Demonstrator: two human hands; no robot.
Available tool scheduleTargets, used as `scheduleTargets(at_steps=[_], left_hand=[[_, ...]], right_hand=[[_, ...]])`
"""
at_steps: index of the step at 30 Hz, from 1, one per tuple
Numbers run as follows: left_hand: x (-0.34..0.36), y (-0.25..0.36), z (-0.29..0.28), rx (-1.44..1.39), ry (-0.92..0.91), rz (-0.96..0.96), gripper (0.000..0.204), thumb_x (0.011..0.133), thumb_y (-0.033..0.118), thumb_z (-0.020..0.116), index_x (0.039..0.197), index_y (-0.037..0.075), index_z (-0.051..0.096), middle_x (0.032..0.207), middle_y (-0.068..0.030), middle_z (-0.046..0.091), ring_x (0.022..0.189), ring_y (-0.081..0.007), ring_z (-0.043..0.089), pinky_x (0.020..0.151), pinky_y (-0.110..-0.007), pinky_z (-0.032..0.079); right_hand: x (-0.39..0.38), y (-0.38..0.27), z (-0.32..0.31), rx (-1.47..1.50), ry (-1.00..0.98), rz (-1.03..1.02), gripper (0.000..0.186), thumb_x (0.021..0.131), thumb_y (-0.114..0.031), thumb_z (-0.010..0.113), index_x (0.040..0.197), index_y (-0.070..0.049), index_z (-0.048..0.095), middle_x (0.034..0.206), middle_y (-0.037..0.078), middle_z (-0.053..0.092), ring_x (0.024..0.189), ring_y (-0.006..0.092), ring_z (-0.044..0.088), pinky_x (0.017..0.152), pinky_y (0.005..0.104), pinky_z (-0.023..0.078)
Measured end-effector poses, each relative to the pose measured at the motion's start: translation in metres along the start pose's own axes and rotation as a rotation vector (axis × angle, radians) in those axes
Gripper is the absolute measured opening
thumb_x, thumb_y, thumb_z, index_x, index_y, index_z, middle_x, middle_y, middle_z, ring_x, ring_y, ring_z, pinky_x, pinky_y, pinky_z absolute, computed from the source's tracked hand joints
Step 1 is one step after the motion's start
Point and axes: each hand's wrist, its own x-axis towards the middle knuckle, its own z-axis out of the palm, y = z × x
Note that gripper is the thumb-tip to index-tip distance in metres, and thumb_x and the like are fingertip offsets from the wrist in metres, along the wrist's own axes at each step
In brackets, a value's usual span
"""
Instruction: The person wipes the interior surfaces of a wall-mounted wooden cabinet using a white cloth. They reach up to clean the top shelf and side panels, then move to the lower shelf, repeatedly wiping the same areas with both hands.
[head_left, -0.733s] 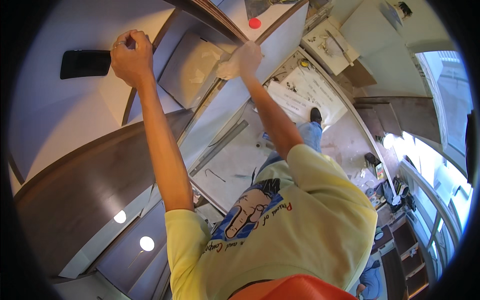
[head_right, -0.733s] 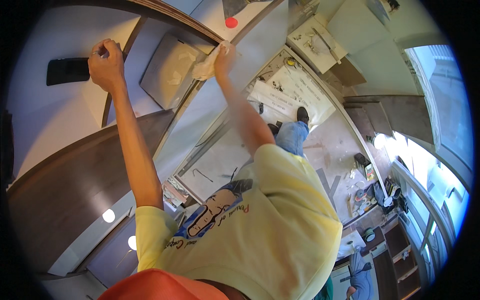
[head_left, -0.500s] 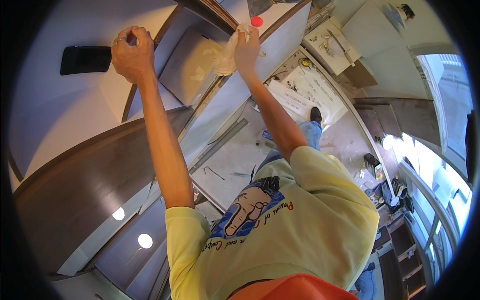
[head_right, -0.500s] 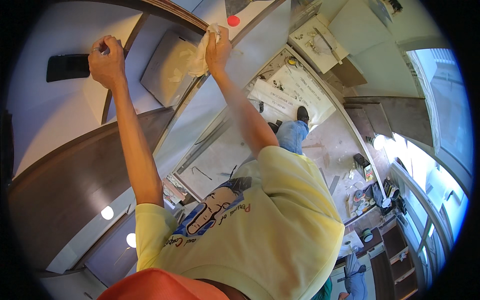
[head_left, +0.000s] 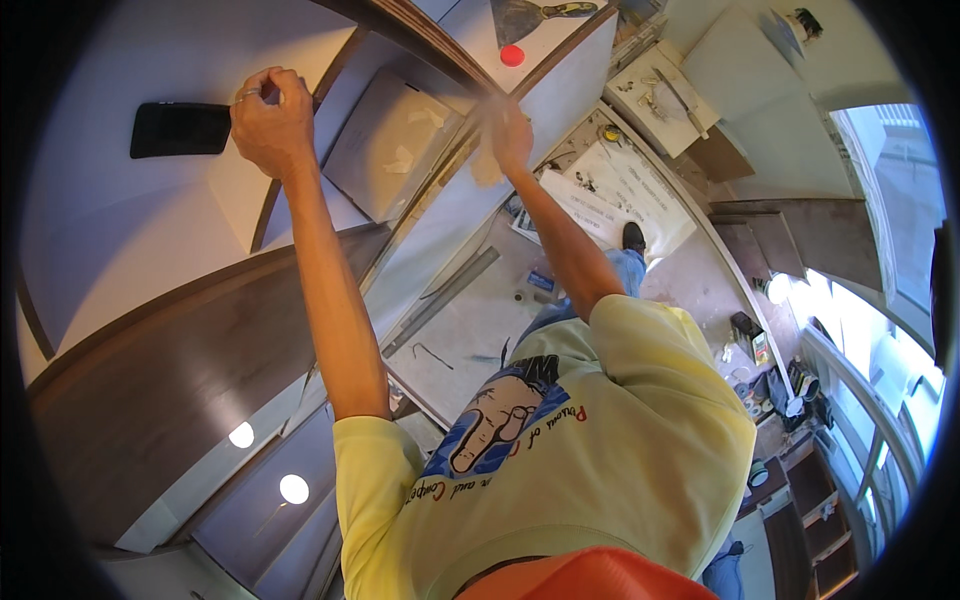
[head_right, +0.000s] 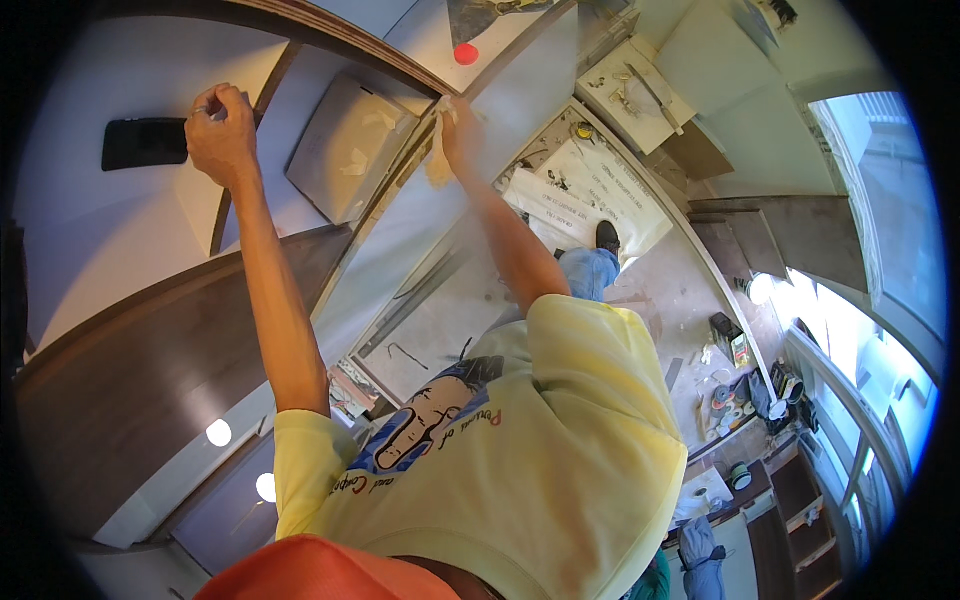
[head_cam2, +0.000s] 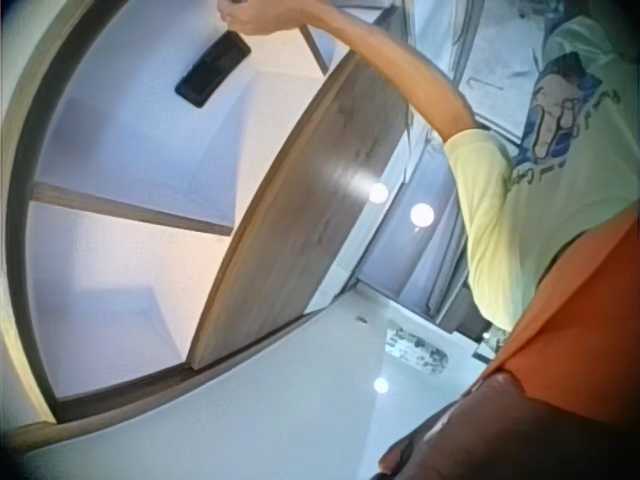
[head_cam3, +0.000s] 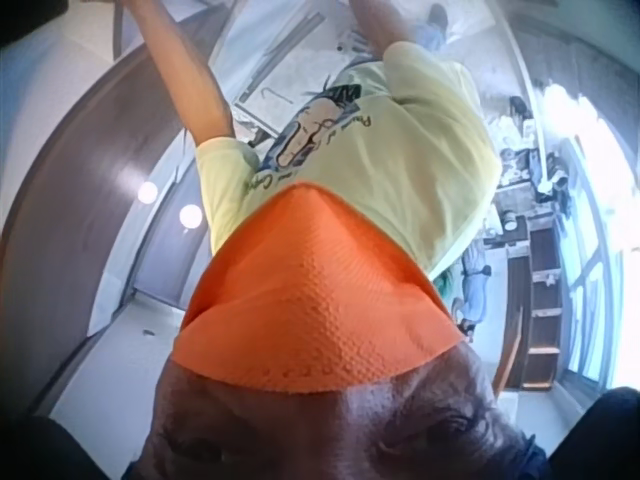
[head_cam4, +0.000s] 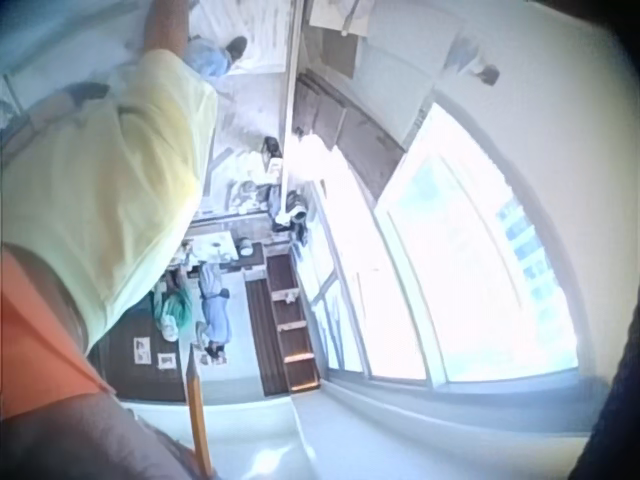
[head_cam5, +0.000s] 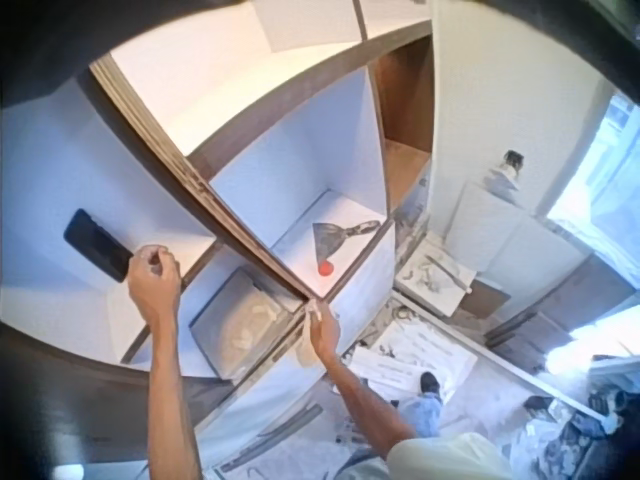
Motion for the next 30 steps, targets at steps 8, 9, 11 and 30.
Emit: scheduleTargets(at_steps=[8,9,11,30], left_hand=[[0.001,0.004,0.001,0.013,0.016,-0.030,0.023,0.087,0.029,0.066,0.087,0.010,0.080,0.093,-0.0048,0.078,0.089,-0.0277,0.072,0.079,-0.042,0.056],[0.002,0.003,0.002,-0.007,0.027,-0.024,0.027,0.088,0.033,0.065,0.090,0.011,0.080,0.093,-0.0062,0.078,0.089,-0.0295,0.073,0.080,-0.042,0.057],[0.003,0.001,0.002,-0.013,0.047,0.040,0.034,0.089,0.040,0.063,0.095,0.012,0.081,0.094,-0.0088,0.079,0.090,-0.0330,0.075,0.081,-0.043,0.057],[0.000,0.006,-0.001,0.039,0.022,0.004,0.025,0.088,0.030,0.065,0.090,0.010,0.080,0.093,-0.0046,0.078,0.092,-0.0270,0.072,0.081,-0.042,0.057]], right_hand=[[0.002,0.020,-0.001,0.164,0.112,-0.258,0.028,0.100,-0.028,0.063,0.121,-0.010,0.069,0.115,0.018,0.072,0.110,0.0380,0.067,0.093,0.0430,0.052],[0.003,0.021,0.000,0.133,0.073,-0.194,0.028,0.100,-0.028,0.064,0.121,-0.010,0.069,0.114,0.017,0.072,0.109,0.0378,0.067,0.093,0.0426,0.052],[0.005,0.022,0.001,0.061,0.019,-0.176,0.027,0.100,-0.026,0.064,0.121,-0.010,0.069,0.115,0.017,0.072,0.110,0.0373,0.067,0.092,0.0430,0.052],[0.009,0.022,-0.001,0.000,0.141,-0.331,0.021,0.094,-0.017,0.069,0.114,-0.012,0.070,0.104,0.013,0.074,0.099,0.0346,0.069,0.086,0.0430,0.053]])
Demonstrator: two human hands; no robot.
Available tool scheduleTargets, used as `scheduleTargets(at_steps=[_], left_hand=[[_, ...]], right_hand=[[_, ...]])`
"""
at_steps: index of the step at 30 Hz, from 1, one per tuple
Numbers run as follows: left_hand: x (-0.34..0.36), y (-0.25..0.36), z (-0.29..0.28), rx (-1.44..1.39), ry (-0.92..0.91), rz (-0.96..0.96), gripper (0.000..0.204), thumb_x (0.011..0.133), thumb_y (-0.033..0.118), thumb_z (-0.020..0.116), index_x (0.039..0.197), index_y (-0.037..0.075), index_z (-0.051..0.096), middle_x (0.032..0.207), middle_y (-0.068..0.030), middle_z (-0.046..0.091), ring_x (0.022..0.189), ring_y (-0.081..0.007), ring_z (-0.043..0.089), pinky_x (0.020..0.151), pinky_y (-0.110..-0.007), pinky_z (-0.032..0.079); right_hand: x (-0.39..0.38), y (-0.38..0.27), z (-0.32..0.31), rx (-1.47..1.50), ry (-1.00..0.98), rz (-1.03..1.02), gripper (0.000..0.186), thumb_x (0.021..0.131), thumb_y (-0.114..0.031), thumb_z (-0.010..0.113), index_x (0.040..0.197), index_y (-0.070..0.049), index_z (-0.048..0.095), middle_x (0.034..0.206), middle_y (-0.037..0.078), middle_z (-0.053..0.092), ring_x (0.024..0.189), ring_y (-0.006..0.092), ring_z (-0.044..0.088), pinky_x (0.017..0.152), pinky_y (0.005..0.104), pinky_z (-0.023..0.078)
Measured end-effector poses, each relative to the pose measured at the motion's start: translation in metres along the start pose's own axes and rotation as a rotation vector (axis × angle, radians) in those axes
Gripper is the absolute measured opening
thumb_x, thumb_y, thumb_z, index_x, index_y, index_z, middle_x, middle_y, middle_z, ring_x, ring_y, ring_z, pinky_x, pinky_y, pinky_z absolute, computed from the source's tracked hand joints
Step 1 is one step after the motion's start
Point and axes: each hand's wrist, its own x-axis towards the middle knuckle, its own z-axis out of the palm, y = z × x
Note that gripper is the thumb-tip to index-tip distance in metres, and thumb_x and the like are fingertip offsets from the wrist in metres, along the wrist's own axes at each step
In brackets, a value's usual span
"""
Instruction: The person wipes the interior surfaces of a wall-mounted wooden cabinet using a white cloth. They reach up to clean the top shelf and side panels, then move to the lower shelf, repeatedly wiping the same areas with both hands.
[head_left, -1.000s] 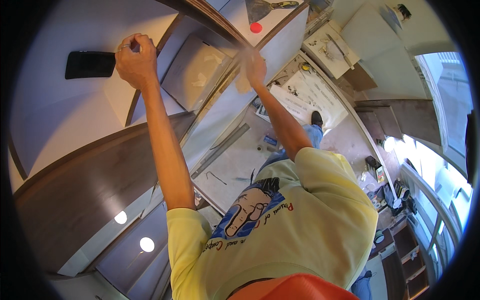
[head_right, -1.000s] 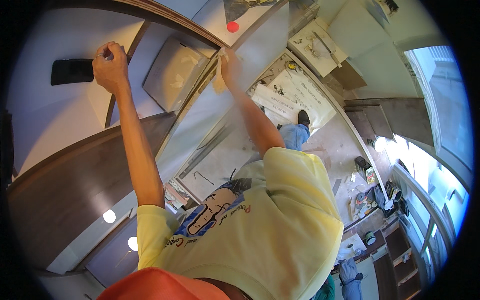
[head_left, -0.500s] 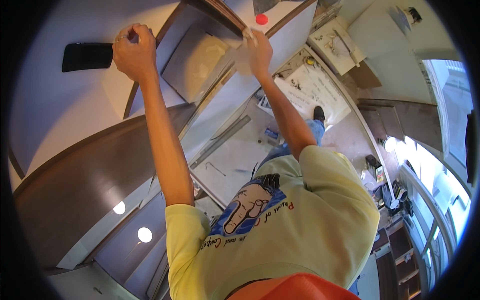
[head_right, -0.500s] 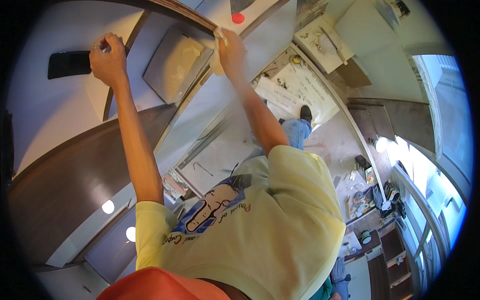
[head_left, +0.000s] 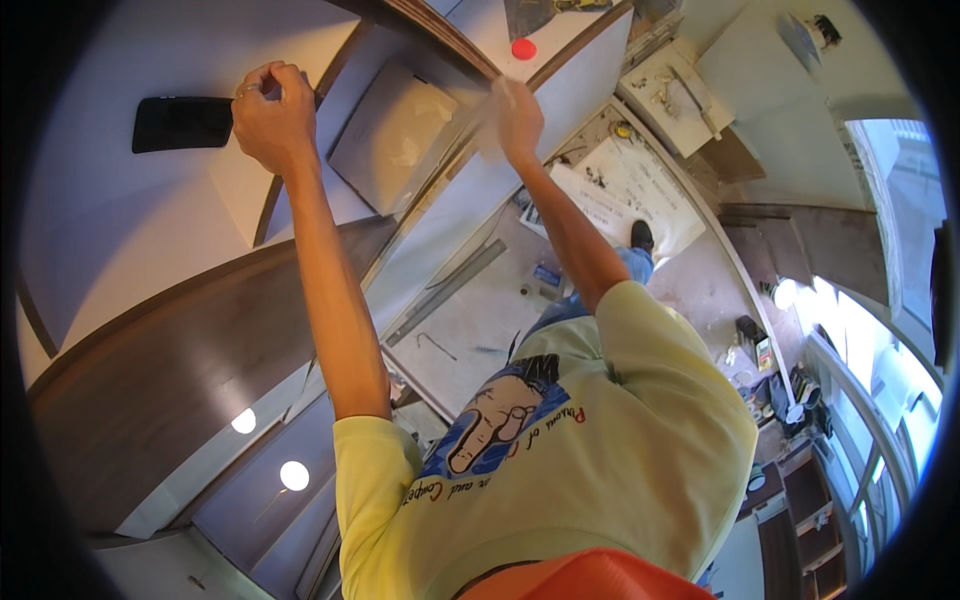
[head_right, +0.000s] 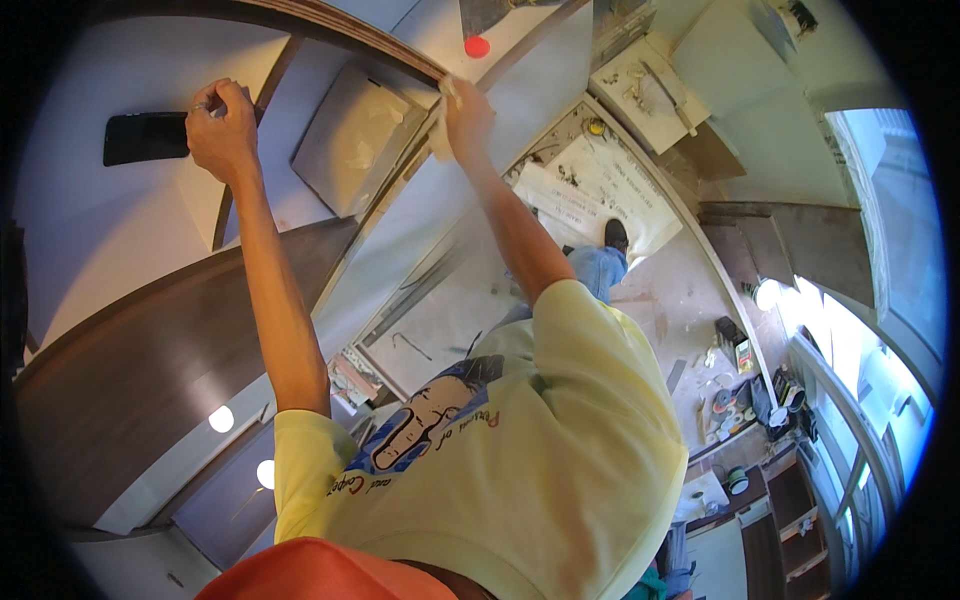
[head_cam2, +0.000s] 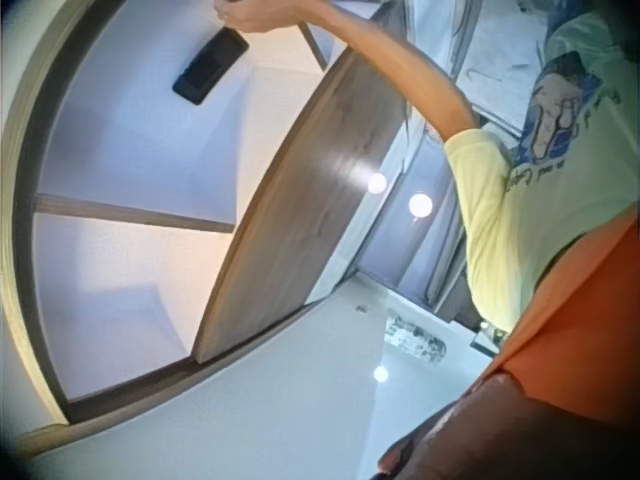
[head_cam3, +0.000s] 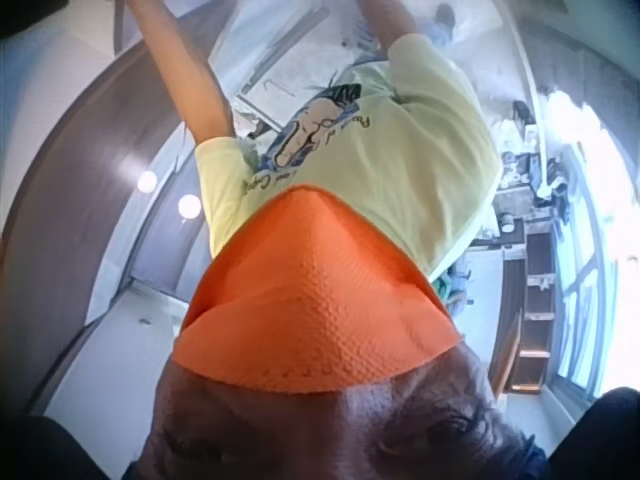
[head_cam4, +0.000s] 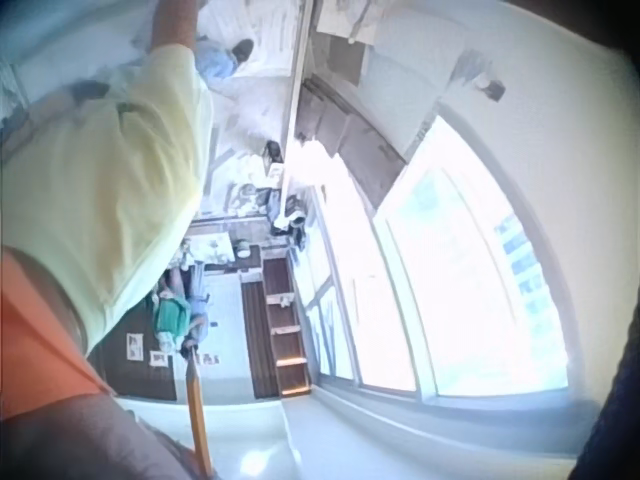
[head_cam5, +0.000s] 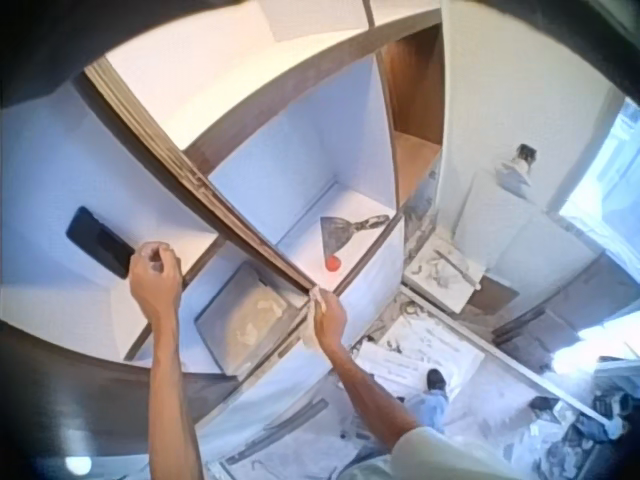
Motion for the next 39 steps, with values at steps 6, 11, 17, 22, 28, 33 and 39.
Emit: scheduleTargets(at_steps=[6,11,17,22,28,33,39], left_hand=[[0.002,0.000,0.001,0.065,0.008,-0.002,0.026,0.088,0.031,0.065,0.090,0.011,0.080,0.093,-0.0041,0.078,0.093,-0.0268,0.072,0.081,-0.042,0.057],[0.000,-0.003,0.001,-0.012,-0.005,-0.020,0.026,0.087,0.032,0.065,0.089,0.011,0.080,0.093,-0.0044,0.078,0.093,-0.0270,0.072,0.081,-0.042,0.057],[0.000,-0.005,0.003,-0.011,0.007,-0.006,0.029,0.088,0.037,0.064,0.091,0.014,0.081,0.093,-0.0060,0.078,0.091,-0.0298,0.074,0.080,-0.043,0.057],[0.004,-0.005,0.006,-0.034,0.021,-0.028,0.031,0.089,0.039,0.065,0.094,0.014,0.081,0.093,-0.0076,0.078,0.089,-0.0319,0.075,0.081,-0.044,0.057],[0.000,-0.009,0.006,-0.028,0.030,0.018,0.030,0.088,0.039,0.065,0.093,0.015,0.082,0.093,-0.0071,0.078,0.090,-0.0319,0.075,0.081,-0.044,0.057],[0.002,-0.008,0.006,-0.029,0.019,-0.007,0.030,0.089,0.039,0.064,0.092,0.015,0.082,0.093,-0.0062,0.079,0.090,-0.0316,0.075,0.081,-0.042,0.057],[0.002,-0.007,0.006,-0.011,0.038,0.033,0.024,0.087,0.031,0.067,0.088,0.011,0.080,0.093,-0.0036,0.078,0.090,-0.0263,0.072,0.079,-0.042,0.057]], right_hand=[[-0.007,0.004,-0.002,0.076,0.013,-0.106,0.024,0.094,-0.017,0.068,0.118,-0.013,0.071,0.109,0.012,0.075,0.103,0.0337,0.069,0.089,0.0427,0.054],[-0.005,0.006,0.002,0.076,-0.033,-0.045,0.029,0.094,-0.014,0.069,0.123,-0.012,0.070,0.115,0.012,0.074,0.107,0.0337,0.069,0.091,0.0415,0.054],[0.002,0.011,0.008,0.148,-0.022,-0.023,0.028,0.093,-0.012,0.069,0.121,-0.010,0.069,0.114,0.014,0.072,0.106,0.0353,0.068,0.090,0.0430,0.053],[0.000,0.012,0.006,0.123,-0.001,0.027,0.026,0.096,-0.018,0.069,0.120,-0.009,0.069,0.109,0.017,0.073,0.103,0.0385,0.069,0.088,0.0426,0.053],[-0.012,0.020,0.000,0.176,-0.041,0.236,0.030,0.100,-0.030,0.065,0.119,-0.008,0.068,0.104,0.023,0.073,0.099,0.0429,0.070,0.087,0.0450,0.053],[-0.013,0.028,0.018,0.131,0.019,0.198,0.030,0.101,-0.033,0.062,0.118,-0.008,0.068,0.105,0.023,0.073,0.100,0.0431,0.069,0.087,0.0460,0.052],[-0.023,0.040,0.032,0.126,0.079,0.219,0.028,0.101,-0.028,0.063,0.118,-0.006,0.066,0.100,0.020,0.073,0.095,0.0383,0.070,0.084,0.0443,0.052]])
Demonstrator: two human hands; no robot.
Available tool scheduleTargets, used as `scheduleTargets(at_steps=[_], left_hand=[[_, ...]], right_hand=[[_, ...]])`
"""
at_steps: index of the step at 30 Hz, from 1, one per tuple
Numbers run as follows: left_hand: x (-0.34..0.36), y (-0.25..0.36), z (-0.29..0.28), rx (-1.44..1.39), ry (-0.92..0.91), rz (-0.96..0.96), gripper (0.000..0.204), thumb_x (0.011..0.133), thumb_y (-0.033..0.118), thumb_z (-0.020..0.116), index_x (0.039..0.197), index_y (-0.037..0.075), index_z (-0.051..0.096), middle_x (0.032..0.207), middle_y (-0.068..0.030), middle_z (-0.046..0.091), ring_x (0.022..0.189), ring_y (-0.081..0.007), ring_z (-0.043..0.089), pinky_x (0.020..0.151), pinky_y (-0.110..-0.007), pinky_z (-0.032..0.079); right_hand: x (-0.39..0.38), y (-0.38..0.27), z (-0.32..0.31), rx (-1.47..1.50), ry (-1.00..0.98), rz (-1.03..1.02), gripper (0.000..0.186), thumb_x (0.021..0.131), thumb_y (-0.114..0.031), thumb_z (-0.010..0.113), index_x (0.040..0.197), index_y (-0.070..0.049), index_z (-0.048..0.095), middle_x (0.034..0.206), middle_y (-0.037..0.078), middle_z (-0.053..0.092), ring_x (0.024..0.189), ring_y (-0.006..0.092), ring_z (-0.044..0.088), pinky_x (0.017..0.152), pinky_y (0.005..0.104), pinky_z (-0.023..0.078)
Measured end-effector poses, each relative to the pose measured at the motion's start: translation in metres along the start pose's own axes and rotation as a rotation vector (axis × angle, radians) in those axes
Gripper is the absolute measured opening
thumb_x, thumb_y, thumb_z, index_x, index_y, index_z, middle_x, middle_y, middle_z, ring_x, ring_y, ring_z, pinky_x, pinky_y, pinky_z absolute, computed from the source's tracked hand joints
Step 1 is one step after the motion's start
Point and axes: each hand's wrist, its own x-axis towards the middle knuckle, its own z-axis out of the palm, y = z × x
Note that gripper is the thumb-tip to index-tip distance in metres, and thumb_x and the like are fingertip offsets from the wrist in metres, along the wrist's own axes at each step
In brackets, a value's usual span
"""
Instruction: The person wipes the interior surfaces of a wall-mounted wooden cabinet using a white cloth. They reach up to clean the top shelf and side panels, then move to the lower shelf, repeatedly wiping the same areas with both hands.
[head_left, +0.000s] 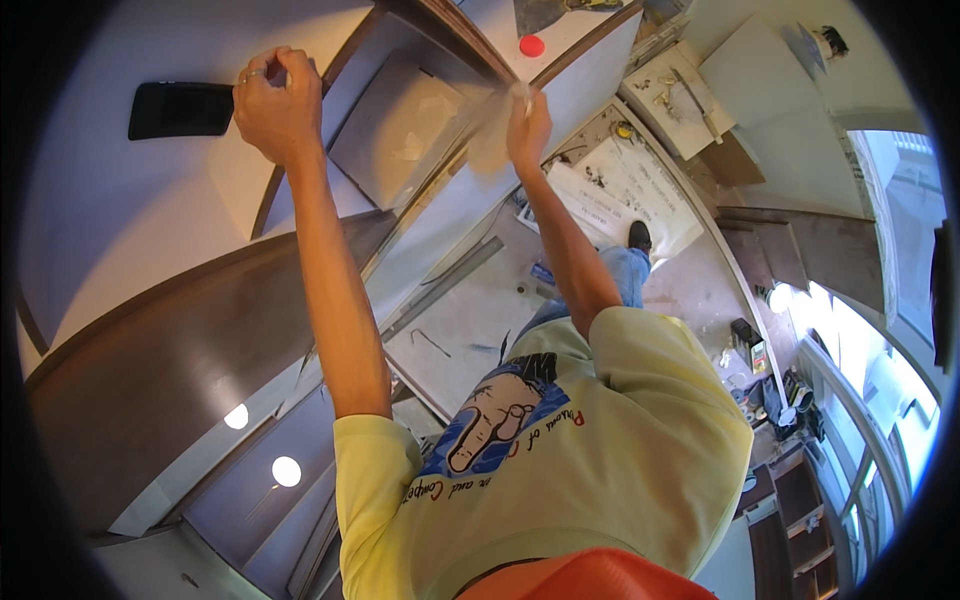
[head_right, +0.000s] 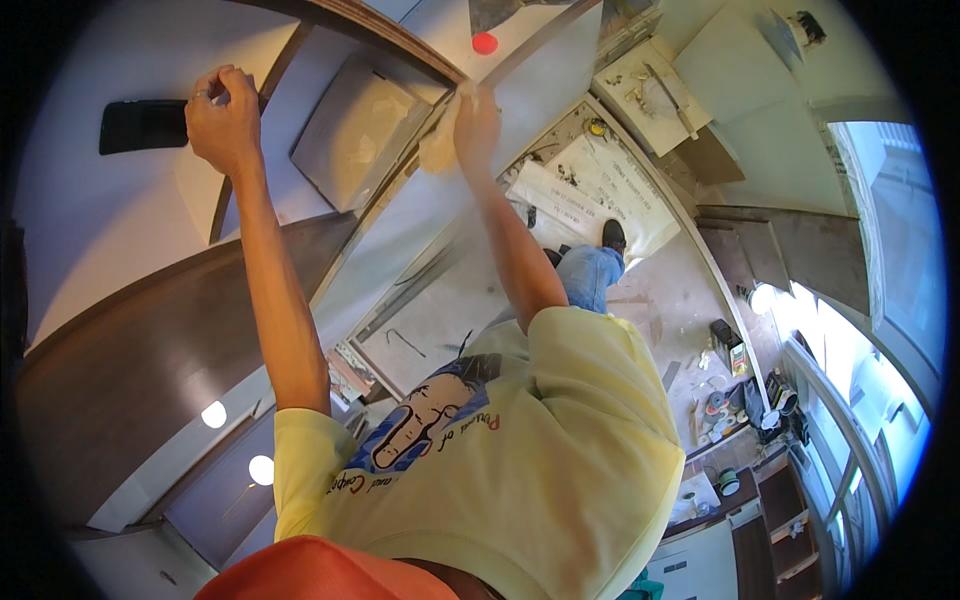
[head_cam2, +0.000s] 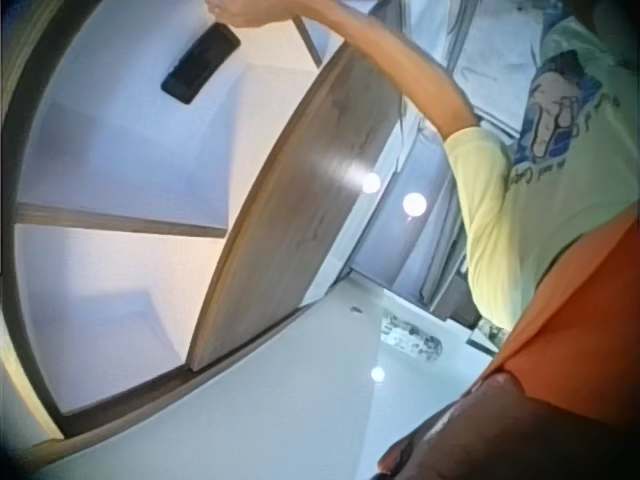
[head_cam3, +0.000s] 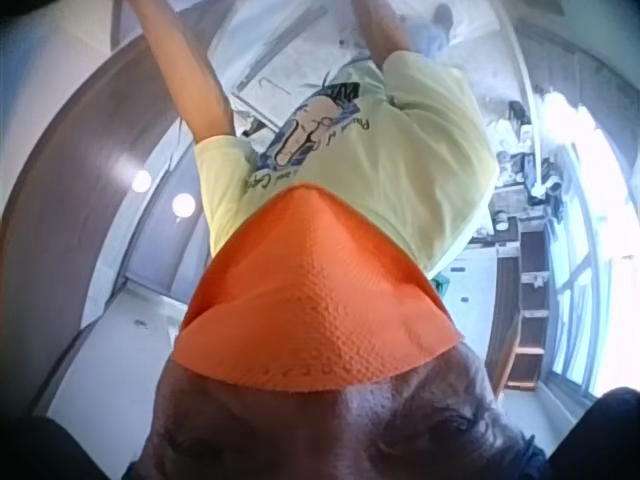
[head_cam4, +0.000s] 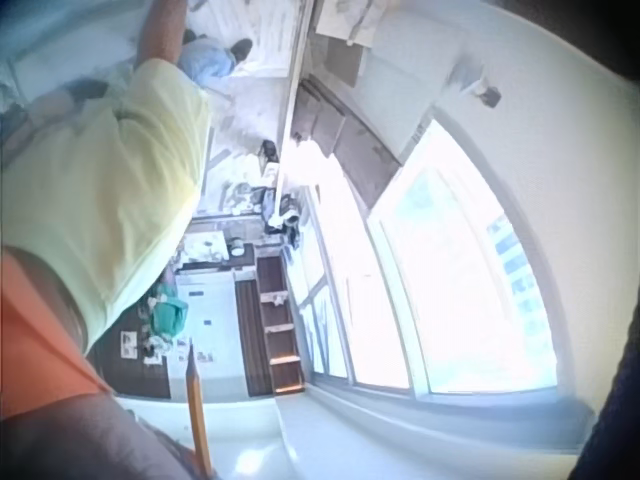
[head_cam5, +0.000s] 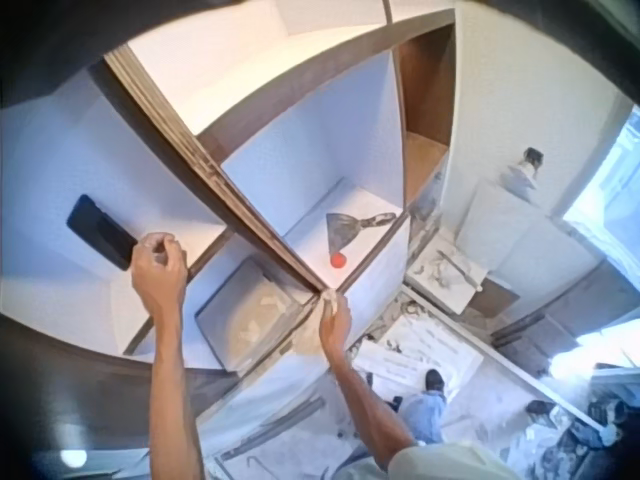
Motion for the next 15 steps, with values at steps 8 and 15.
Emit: scheduleTargets(at_steps=[8,15], left_hand=[[-0.001,0.000,-0.002,-0.060,-0.017,-0.012,0.023,0.087,0.030,0.067,0.087,0.010,0.079,0.092,-0.0032,0.078,0.093,-0.0256,0.072,0.080,-0.041,0.056],[0.000,0.001,-0.001,-0.049,-0.029,-0.028,0.023,0.087,0.030,0.067,0.088,0.010,0.080,0.091,-0.0042,0.078,0.093,-0.0255,0.073,0.081,-0.041,0.056]], right_hand=[[-0.001,0.008,0.004,-0.077,-0.008,-0.078,0.025,0.101,-0.021,0.061,0.116,-0.002,0.066,0.103,0.022,0.071,0.096,0.0401,0.066,0.085,0.0429,0.051],[0.002,-0.004,0.007,0.057,0.063,0.030,0.026,0.101,-0.022,0.060,0.116,-0.003,0.066,0.105,0.023,0.072,0.100,0.0404,0.068,0.088,0.0441,0.051]])
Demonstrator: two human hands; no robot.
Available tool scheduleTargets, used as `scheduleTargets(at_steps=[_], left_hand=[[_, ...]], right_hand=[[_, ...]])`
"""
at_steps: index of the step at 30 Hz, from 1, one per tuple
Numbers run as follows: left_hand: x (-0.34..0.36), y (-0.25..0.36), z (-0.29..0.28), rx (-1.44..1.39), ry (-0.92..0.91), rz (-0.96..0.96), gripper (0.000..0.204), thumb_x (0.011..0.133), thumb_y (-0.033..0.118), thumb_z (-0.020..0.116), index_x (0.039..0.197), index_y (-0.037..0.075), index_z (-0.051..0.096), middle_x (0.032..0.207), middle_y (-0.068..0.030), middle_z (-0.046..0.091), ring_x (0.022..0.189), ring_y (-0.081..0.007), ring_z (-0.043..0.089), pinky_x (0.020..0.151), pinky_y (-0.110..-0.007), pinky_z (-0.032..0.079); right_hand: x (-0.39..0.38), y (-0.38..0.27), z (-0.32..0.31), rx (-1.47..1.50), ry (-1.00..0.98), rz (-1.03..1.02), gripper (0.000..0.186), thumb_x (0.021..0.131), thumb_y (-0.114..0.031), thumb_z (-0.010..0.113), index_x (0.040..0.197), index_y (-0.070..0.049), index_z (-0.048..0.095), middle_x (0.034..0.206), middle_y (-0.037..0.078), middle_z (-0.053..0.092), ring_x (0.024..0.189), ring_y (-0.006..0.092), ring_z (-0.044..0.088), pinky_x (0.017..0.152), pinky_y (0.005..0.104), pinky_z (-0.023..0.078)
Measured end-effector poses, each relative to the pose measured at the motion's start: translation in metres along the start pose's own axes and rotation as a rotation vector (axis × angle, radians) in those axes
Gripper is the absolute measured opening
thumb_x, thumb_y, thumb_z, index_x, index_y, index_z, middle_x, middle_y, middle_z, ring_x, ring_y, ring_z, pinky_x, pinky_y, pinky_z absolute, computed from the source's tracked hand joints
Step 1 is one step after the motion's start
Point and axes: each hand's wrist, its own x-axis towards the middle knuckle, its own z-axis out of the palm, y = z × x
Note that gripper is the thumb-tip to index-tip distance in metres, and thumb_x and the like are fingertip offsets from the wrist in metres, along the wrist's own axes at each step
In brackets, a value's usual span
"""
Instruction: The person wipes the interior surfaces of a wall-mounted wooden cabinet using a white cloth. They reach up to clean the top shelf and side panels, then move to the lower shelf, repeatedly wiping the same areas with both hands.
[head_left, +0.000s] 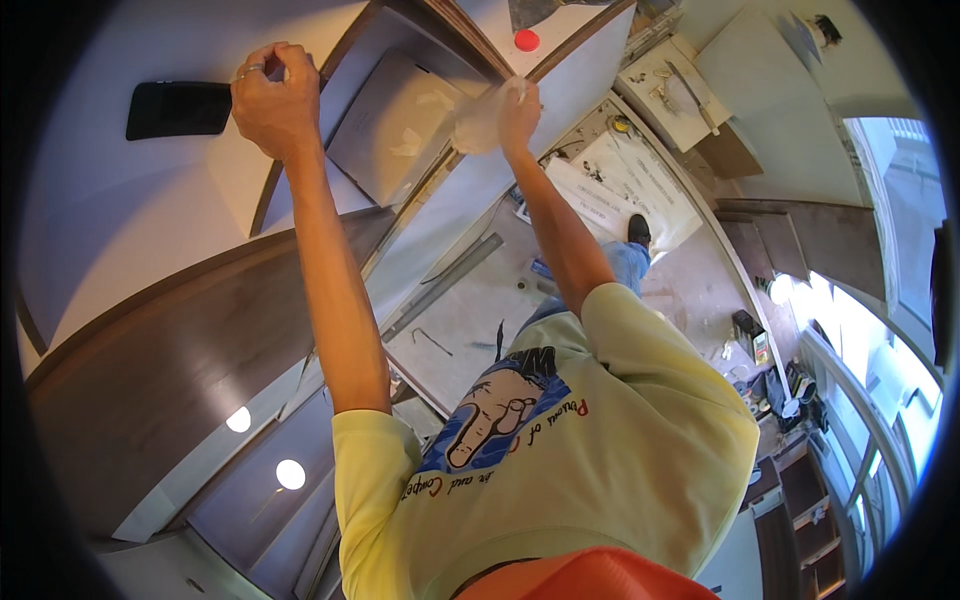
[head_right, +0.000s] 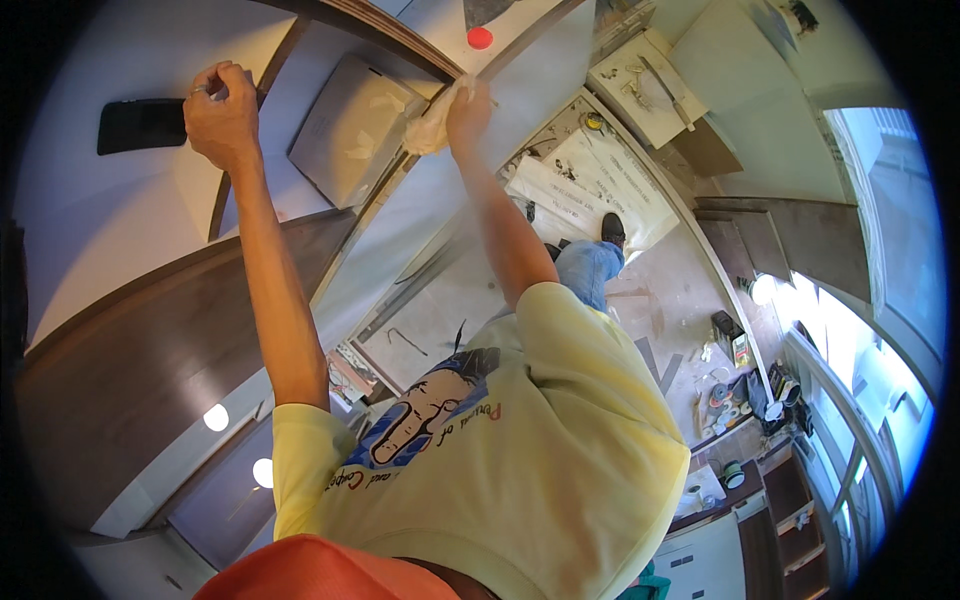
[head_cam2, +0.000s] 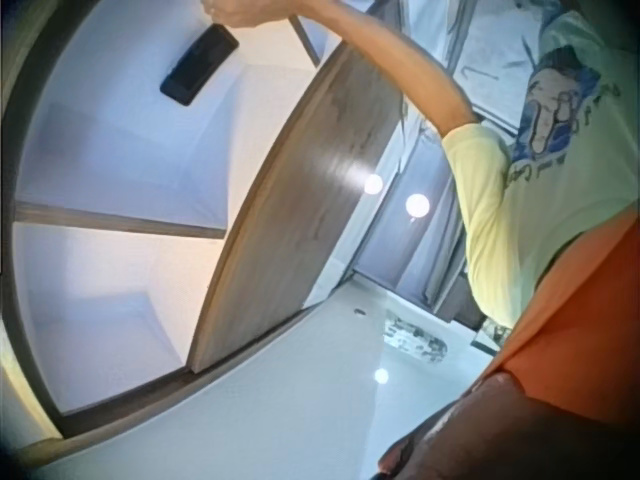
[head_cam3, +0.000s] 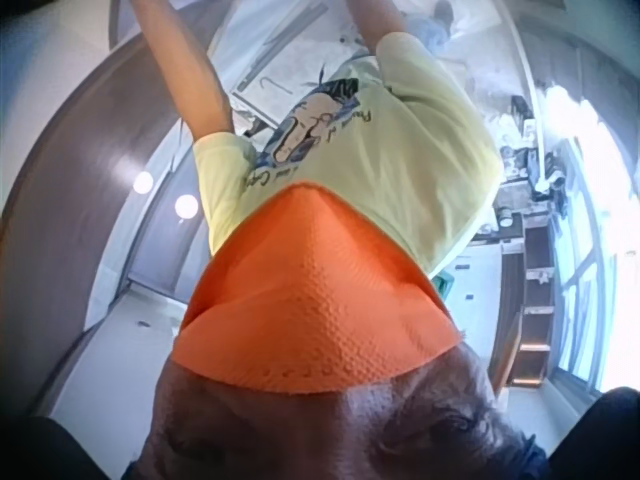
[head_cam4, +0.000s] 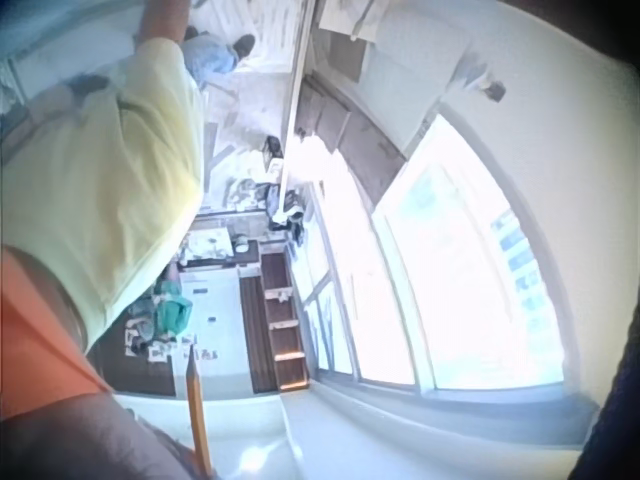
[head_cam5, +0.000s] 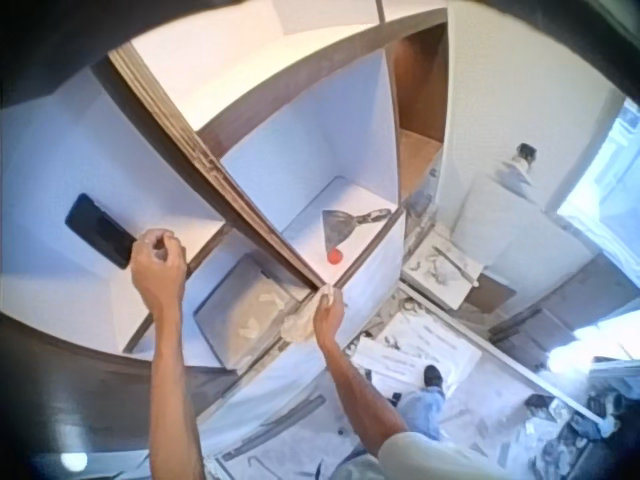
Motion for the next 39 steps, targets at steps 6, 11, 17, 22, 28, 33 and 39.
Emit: scheduleTargets(at_steps=[6,11,17,22,28,33,39], left_hand=[[0.000,-0.002,0.000,-0.008,0.014,0.045,0.022,0.086,0.029,0.068,0.087,0.010,0.080,0.091,-0.0038,0.078,0.092,-0.0254,0.073,0.080,-0.041,0.056],[-0.001,-0.005,-0.002,0.008,-0.050,0.000,0.030,0.089,0.037,0.064,0.094,0.013,0.081,0.098,-0.0051,0.078,0.096,-0.0286,0.074,0.084,-0.041,0.057],[-0.002,-0.005,-0.001,-0.013,0.018,0.049,0.024,0.087,0.032,0.066,0.089,0.012,0.080,0.091,-0.0033,0.078,0.091,-0.0264,0.072,0.081,-0.041,0.056],[-0.001,-0.001,0.000,-0.011,0.031,0.057,0.022,0.086,0.029,0.067,0.086,0.011,0.079,0.089,-0.0030,0.078,0.089,-0.0255,0.072,0.079,-0.040,0.056],[-0.001,-0.001,-0.004,0.014,0.019,0.057,0.024,0.087,0.032,0.066,0.090,0.012,0.080,0.092,-0.0037,0.078,0.092,-0.0260,0.072,0.082,-0.040,0.056],[-0.002,-0.002,-0.002,-0.013,0.029,0.035,0.022,0.086,0.029,0.067,0.087,0.011,0.080,0.088,-0.0028,0.078,0.088,-0.0251,0.072,0.080,-0.040,0.056],[-0.001,-0.001,-0.001,0.005,0.043,0.048,0.021,0.086,0.029,0.067,0.085,0.011,0.079,0.087,-0.0033,0.078,0.086,-0.0259,0.072,0.078,-0.041,0.056]], right_hand=[[-0.001,0.003,-0.004,0.038,0.029,0.061,0.027,0.100,-0.025,0.063,0.118,-0.005,0.068,0.106,0.022,0.073,0.102,0.0407,0.069,0.089,0.0454,0.052],[0.003,0.009,-0.004,-0.093,0.006,-0.010,0.028,0.099,-0.025,0.064,0.117,-0.004,0.067,0.105,0.024,0.072,0.101,0.0444,0.067,0.089,0.0468,0.052],[0.009,0.001,-0.002,-0.042,-0.002,0.074,0.028,0.099,-0.024,0.062,0.119,-0.004,0.065,0.105,0.026,0.071,0.100,0.0446,0.067,0.089,0.0476,0.051],[0.018,-0.002,-0.023,-0.265,-0.196,0.012,0.030,0.098,-0.025,0.061,0.122,-0.007,0.065,0.109,0.026,0.072,0.105,0.0446,0.067,0.089,0.0493,0.052],[0.016,0.003,-0.031,0.076,-0.075,0.010,0.028,0.100,-0.028,0.060,0.117,-0.007,0.065,0.109,0.024,0.071,0.103,0.0441,0.067,0.088,0.0487,0.052],[0.031,0.005,-0.022,-0.205,-0.263,-0.050,0.028,0.099,-0.028,0.063,0.118,-0.008,0.066,0.110,0.023,0.072,0.102,0.0452,0.068,0.089,0.0502,0.053],[0.022,0.023,-0.027,-0.035,-0.245,-0.173,0.030,0.098,-0.024,0.062,0.123,-0.008,0.065,0.114,0.023,0.072,0.109,0.0449,0.067,0.092,0.0503,0.053]])
